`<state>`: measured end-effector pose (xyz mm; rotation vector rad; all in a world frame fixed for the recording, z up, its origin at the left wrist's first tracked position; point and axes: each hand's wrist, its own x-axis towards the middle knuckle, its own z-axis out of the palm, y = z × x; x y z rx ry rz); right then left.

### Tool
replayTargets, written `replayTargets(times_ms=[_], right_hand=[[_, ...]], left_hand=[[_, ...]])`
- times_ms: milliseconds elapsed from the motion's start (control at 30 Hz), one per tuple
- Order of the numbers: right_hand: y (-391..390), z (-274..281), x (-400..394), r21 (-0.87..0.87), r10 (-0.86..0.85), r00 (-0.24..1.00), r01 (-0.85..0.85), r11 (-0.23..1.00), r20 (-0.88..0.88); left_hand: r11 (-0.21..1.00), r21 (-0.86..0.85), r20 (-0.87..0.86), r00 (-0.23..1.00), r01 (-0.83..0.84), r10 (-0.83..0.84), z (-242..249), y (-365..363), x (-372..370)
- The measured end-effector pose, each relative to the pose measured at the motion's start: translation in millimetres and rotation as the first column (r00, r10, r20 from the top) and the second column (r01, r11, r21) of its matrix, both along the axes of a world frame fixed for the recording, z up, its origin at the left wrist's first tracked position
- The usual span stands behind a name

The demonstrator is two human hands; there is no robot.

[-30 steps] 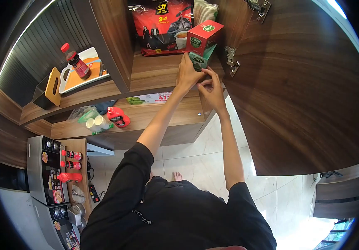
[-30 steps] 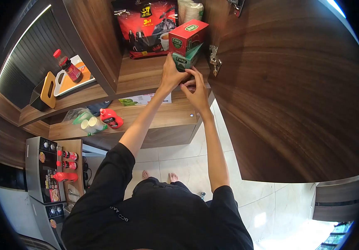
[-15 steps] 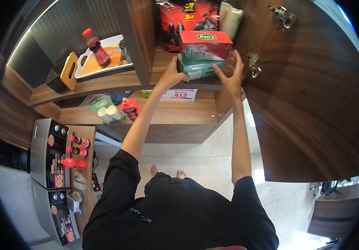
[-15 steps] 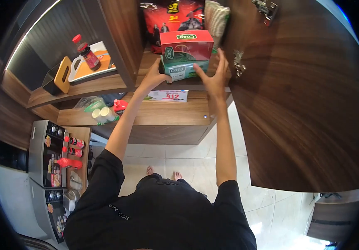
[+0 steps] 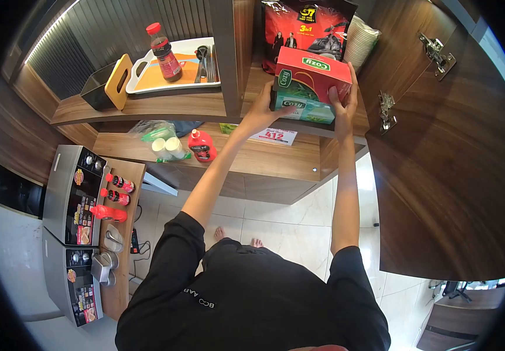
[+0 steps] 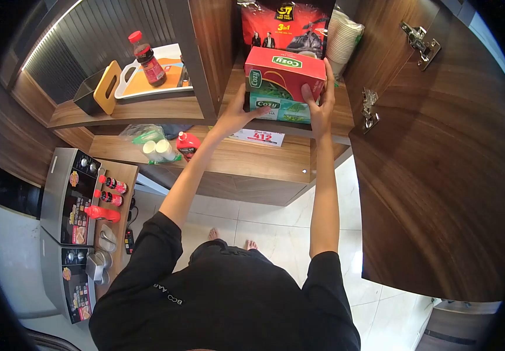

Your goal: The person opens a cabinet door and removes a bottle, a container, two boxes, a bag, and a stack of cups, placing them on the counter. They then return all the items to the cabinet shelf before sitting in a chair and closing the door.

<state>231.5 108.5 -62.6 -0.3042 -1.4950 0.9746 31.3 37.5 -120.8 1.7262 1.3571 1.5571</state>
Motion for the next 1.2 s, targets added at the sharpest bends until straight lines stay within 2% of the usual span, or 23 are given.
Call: replayTargets(times_ms=[67, 167, 233, 267, 300, 333, 367, 433, 533, 667, 800, 900, 933, 1033, 1167, 1200], right_hand=[[-3, -6, 4, 0.007, -0.012, 1.000, 0.012, 1.000, 0.011], [-44, -2, 19, 0.090, -0.134, 0.979, 0.122, 0.988, 0.151], [-82, 0, 27, 0.154, -0.207, 0.960, 0.179, 0.972, 0.188], [-102, -8, 30, 0.016, -0.062, 0.988, 0.060, 0.998, 0.143], [-117, -22, 37, -0.015, -0.087, 0.970, 0.093, 0.996, 0.226], [-131, -35, 43, -0.007, -0.117, 0.937, 0.126, 0.992, 0.330], [-143, -50, 44, -0.045, -0.079, 0.933, 0.101, 0.994, 0.352], [-161, -91, 48, -0.154, 0.027, 0.897, 0.046, 0.987, 0.441], [-180, -141, 40, -0.348, 0.240, 0.824, -0.056, 0.936, 0.513], [-190, -176, 2, -0.555, 0.531, 0.673, -0.210, 0.805, 0.516], [-198, -194, -59, -0.594, 0.723, 0.462, -0.417, 0.688, 0.513], [-203, -200, -113, -0.548, 0.779, 0.241, -0.592, 0.591, 0.579], [-207, -201, -131, -0.534, 0.781, 0.208, -0.625, 0.570, 0.589], [-219, -200, -176, -0.557, 0.760, 0.093, -0.625, 0.548, 0.643], [-242, -237, -212, -0.622, 0.768, 0.215, -0.476, 0.622, 0.604], [-246, -238, -217, -0.602, 0.738, 0.250, -0.444, 0.663, 0.627]], left_hand=[[0.999, -0.031, 0.028, 1.000, -0.005, 0.006, -1, -11, 6], [0.999, -0.042, 0.064, 0.998, 0.003, -0.001, 4, -54, 18], [0.995, 0.003, -0.028, 0.995, -0.099, 0.099, -2, -91, 27], [0.989, 0.023, -0.092, 0.985, -0.146, 0.147, -7, -110, 29], [0.980, 0.037, -0.151, 0.968, -0.197, 0.201, -14, -130, 29], [0.978, -0.045, -0.106, 0.974, -0.203, 0.198, -26, -150, 29], [0.973, -0.081, -0.092, 0.973, -0.218, 0.211, -40, -167, 28], [0.959, -0.141, -0.062, 0.969, -0.247, 0.241, -74, -195, 28], [0.877, -0.344, -0.007, 0.936, -0.334, 0.353, -129, -238, 29], [0.753, -0.504, 0.042, 0.859, -0.423, 0.511, -170, -296, 21], [0.603, -0.571, -0.003, 0.736, -0.557, 0.677, -175, -358, 3], [0.550, -0.542, -0.001, 0.655, -0.635, 0.755, -182, -405, -16], [0.535, -0.560, 0.003, 0.645, -0.632, 0.764, -183, -415, -23], [0.507, -0.542, 0.036, 0.584, -0.670, 0.811, -194, -429, -42], [0.380, -0.493, 0.014, 0.429, -0.783, 0.903, -225, -432, -76], [0.344, -0.467, -0.052, 0.414, -0.814, 0.909, -225, -431, -86]])
